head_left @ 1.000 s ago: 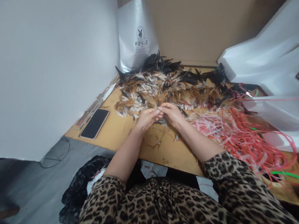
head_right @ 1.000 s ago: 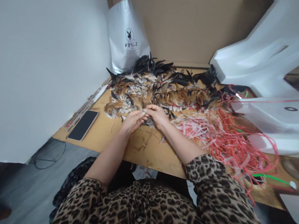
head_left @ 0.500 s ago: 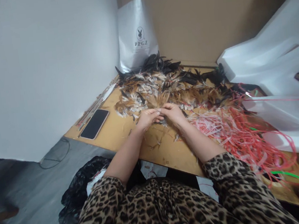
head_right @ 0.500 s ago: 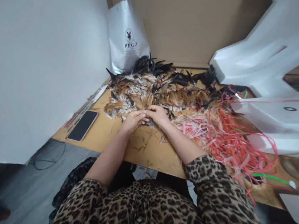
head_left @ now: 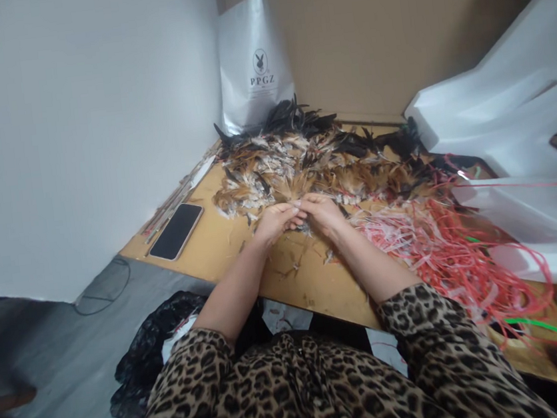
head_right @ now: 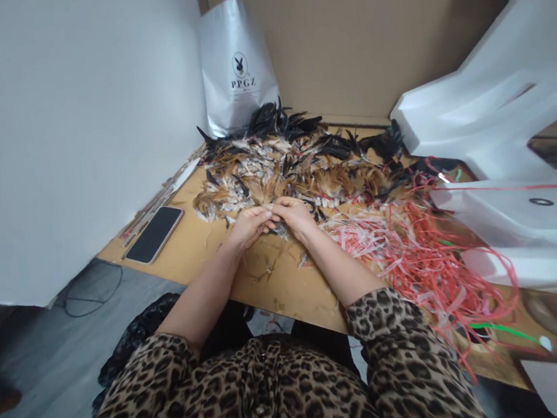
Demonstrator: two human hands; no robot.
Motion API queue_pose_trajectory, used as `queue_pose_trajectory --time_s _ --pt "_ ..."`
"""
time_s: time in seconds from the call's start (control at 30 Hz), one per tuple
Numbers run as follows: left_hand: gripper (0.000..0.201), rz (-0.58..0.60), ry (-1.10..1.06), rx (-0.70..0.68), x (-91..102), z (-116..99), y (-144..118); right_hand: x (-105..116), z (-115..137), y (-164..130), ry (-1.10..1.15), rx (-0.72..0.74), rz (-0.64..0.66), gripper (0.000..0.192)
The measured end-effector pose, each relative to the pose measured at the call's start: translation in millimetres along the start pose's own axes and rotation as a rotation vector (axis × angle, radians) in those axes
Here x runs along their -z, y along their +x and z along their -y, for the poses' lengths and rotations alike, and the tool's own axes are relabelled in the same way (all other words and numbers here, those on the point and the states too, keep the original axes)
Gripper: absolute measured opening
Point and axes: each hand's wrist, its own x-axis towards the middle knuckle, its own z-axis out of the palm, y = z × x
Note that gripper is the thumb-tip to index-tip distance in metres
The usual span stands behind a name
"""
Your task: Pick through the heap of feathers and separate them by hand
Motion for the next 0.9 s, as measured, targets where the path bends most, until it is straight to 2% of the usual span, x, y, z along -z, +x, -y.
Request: queue_pose_trajectory --time_s 0.1,0.2,0.37,0.5,0.7,0.8,0.9 --pt "0.024 -0.046 -0.044 0.009 -0.3 -4.5 -1.0 3.1 4.6 1.7 0.014 -0.008 -0.022 0.030" --pt "0.022 -0.115 -0.134 0.009 1.8 -6.5 -0.1 7.1 9.6 2.6 -0.071 0.051 -0.058 0.031" --pt "0.017 -0.140 -0.241 -0.014 6.7 -3.6 3.6 7.1 16.0 -1.9 -0.425 0.340 -0.078 0.019" --pt "0.013 -0.147 -0.318 -0.020 9.1 -2.0 5.0 3.5 18.6 -9.0 -0.757 0.527 -0.022 0.018" --pt "0.014 -0.104 -0.367 0.017 6.8 -4.0 2.9 1.4 17.8 -14.7 -1.306 0.691 -0.021 0.025" --pt "0.014 -0.095 -0.345 0.057 3.4 -5.9 0.6 1.8 17.1 -15.3 -1.409 0.733 -0.028 0.025" --pt "0.016 -0.074 -0.312 0.072 1.1 -6.5 -1.2 2.4 16.6 -15.4 -1.412 0.740 -0.047 0.025"
